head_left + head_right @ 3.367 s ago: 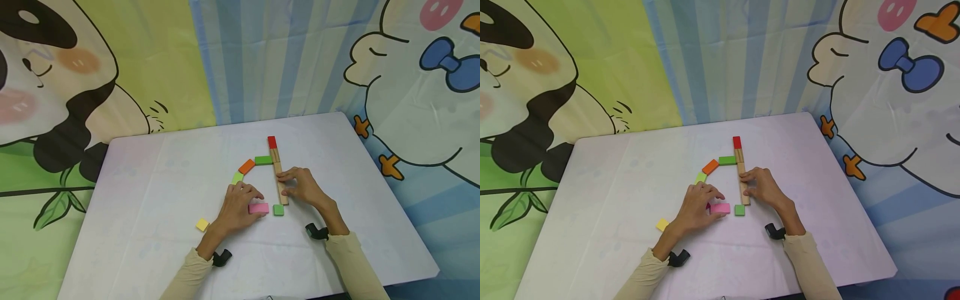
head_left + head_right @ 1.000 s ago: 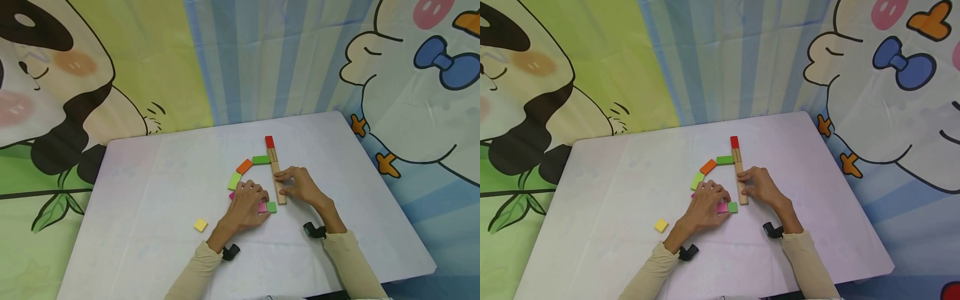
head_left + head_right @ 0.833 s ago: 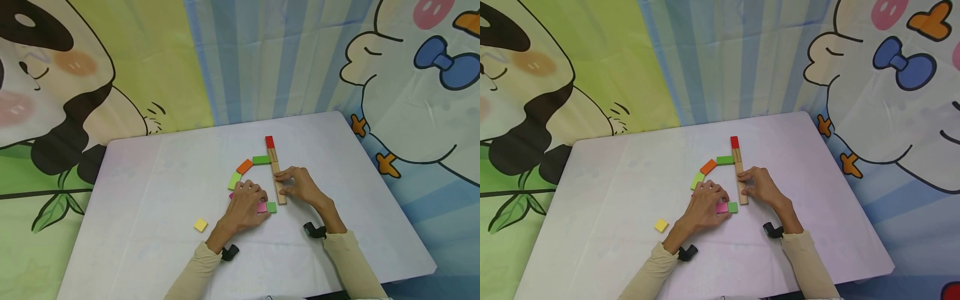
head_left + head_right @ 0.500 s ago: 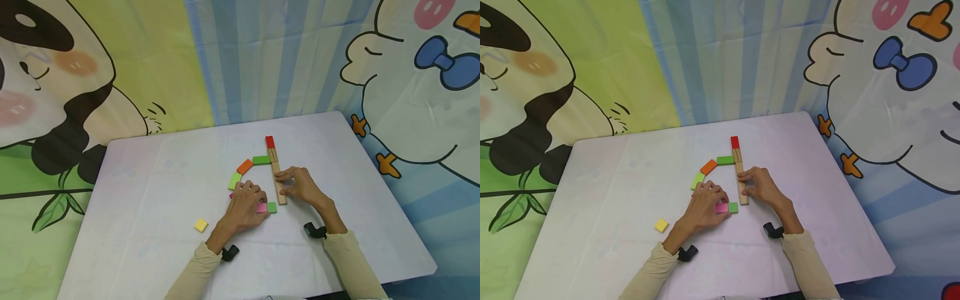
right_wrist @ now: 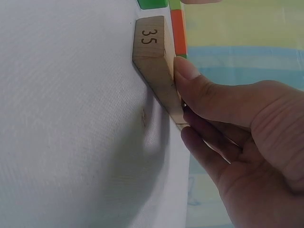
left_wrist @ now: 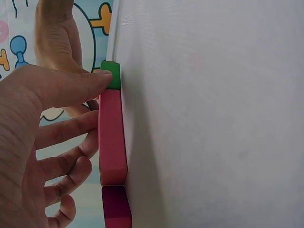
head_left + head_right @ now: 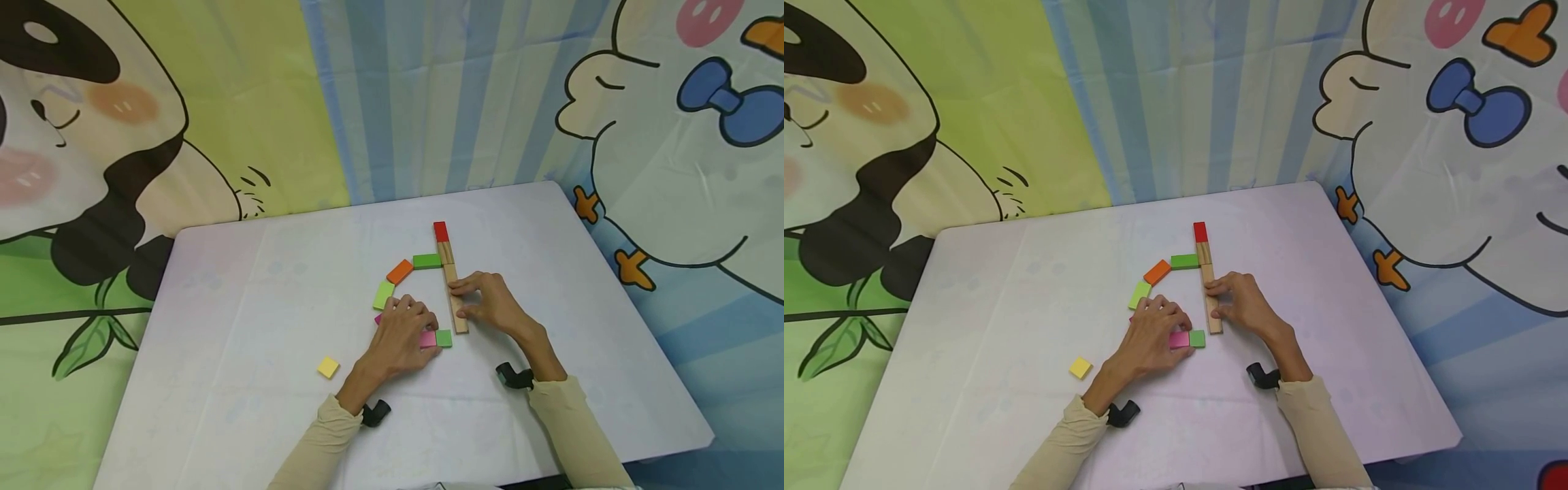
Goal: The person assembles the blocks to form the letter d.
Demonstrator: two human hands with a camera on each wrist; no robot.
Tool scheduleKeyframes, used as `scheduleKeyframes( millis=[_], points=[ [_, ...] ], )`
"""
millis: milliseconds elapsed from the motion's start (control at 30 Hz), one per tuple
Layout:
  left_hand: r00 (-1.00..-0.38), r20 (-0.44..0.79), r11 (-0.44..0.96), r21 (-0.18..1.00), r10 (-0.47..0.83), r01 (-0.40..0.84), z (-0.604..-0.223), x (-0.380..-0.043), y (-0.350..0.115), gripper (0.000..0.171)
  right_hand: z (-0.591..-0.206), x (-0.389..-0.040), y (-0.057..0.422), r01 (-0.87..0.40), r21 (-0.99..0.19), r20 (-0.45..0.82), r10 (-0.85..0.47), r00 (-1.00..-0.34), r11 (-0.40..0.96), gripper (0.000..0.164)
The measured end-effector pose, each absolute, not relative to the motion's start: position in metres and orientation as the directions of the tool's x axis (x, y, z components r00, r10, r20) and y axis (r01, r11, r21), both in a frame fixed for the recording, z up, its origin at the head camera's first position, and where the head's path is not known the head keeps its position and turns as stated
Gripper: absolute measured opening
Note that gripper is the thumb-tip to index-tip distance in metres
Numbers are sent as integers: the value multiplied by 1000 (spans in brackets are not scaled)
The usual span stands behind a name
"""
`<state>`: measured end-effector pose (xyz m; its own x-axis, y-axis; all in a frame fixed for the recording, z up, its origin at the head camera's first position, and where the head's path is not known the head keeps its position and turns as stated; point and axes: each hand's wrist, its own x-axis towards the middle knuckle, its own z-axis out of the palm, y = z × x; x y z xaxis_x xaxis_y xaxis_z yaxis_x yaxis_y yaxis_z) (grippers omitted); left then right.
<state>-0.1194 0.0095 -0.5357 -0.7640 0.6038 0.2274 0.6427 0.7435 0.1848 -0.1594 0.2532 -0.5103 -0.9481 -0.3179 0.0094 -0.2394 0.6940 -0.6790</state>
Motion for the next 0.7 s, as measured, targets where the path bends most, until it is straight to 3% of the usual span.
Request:
scheduleKeyframes(
  millis=[700],
  points=[
    [-769,218,739,214,601,638,-534,-119,9,32,-510,-158,255,-259,-691,35,-327,-944,675,49]
  ],
)
